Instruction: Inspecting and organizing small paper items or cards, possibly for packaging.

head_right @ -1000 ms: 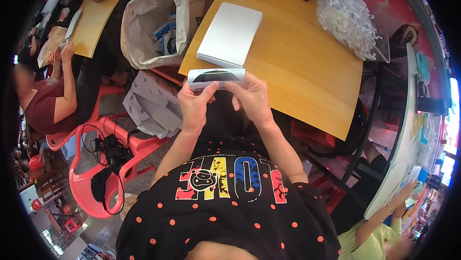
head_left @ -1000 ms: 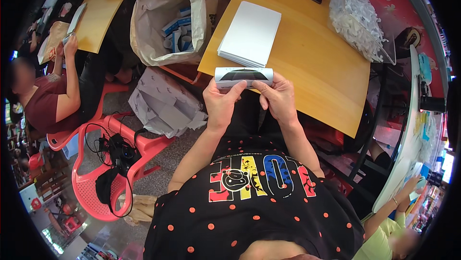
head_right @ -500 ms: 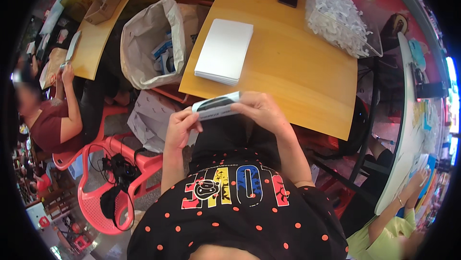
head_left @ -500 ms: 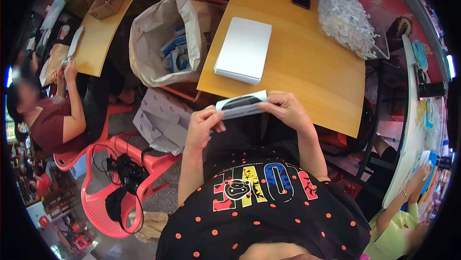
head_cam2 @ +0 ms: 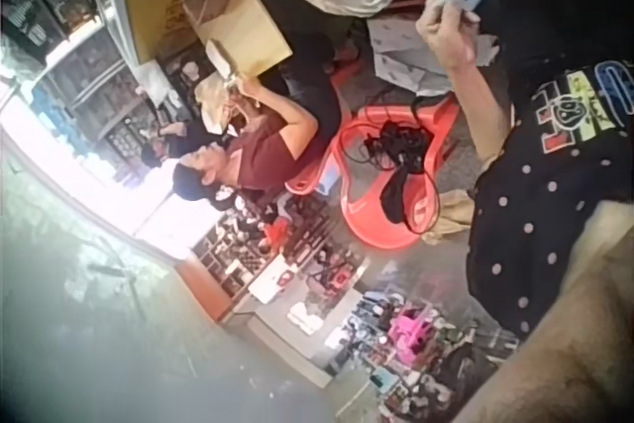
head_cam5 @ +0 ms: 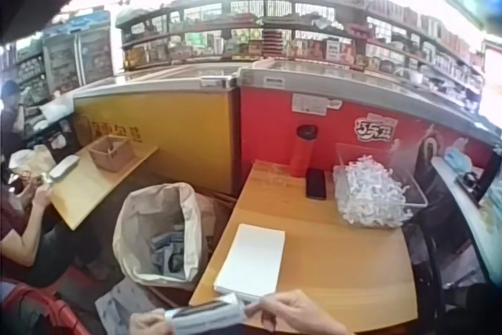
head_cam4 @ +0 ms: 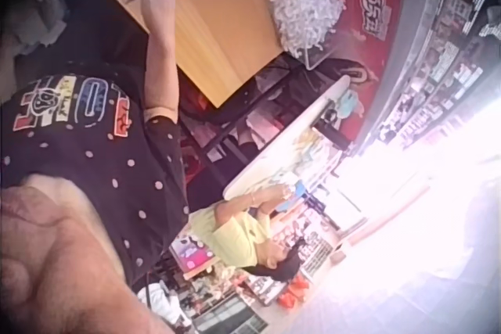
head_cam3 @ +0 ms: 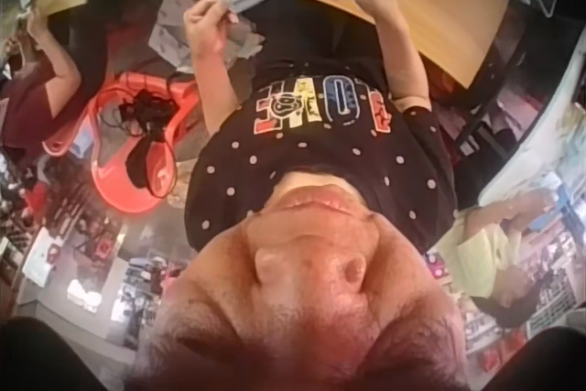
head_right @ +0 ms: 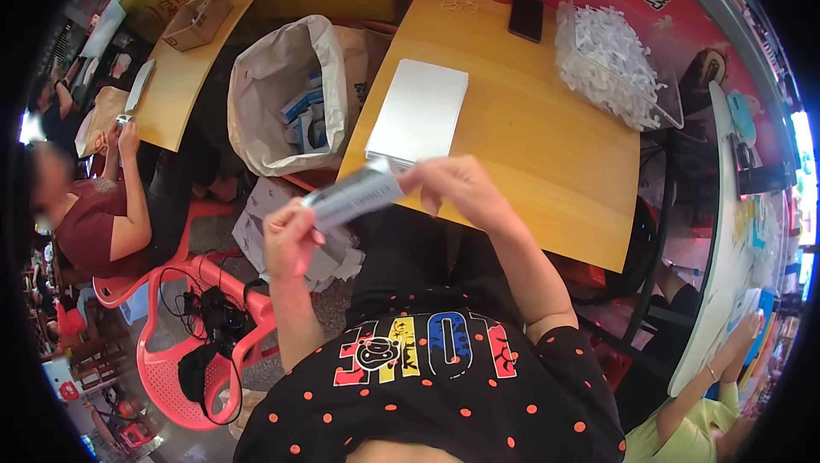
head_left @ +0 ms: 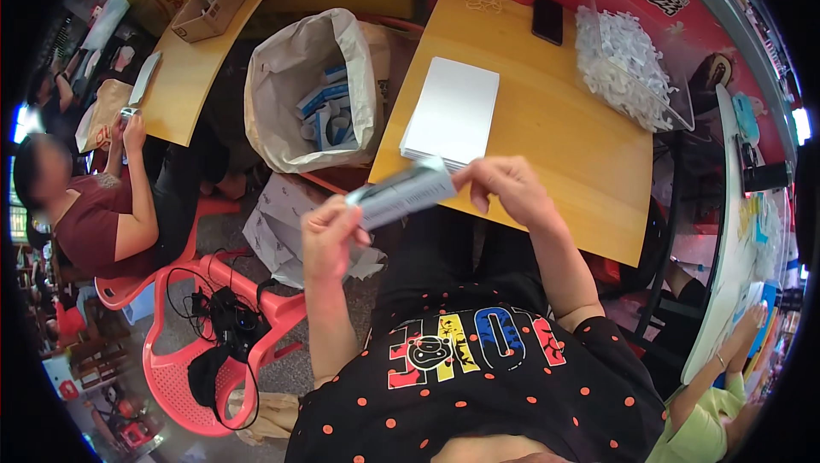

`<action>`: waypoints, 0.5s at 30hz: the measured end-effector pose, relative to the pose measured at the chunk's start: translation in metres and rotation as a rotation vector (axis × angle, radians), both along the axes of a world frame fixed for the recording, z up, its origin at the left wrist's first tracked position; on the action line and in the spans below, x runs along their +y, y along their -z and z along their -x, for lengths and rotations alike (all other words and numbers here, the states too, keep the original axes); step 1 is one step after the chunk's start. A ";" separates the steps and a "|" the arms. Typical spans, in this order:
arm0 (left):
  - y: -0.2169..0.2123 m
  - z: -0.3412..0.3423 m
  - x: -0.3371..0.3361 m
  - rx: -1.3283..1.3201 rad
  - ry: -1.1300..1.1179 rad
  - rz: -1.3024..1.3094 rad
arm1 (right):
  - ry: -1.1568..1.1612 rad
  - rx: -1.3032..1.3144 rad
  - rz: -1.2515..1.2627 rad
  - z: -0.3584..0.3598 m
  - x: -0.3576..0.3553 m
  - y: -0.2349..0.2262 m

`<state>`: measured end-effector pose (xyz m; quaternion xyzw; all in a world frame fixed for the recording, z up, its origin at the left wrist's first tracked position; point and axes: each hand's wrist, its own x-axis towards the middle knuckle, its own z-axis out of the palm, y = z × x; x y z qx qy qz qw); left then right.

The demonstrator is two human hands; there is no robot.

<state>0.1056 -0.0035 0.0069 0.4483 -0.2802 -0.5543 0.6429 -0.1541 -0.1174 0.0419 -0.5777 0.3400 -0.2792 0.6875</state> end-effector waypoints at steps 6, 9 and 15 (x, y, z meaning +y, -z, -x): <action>0.003 -0.044 -0.046 -0.051 -0.233 0.025 | 0.419 0.254 0.488 0.004 -0.040 0.015; 0.024 -0.042 -0.047 -0.174 -0.197 -0.134 | 0.201 0.650 0.928 0.004 -0.034 0.011; 0.060 -0.011 -0.009 -0.223 0.087 -0.291 | -0.023 0.875 1.096 0.006 -0.020 0.030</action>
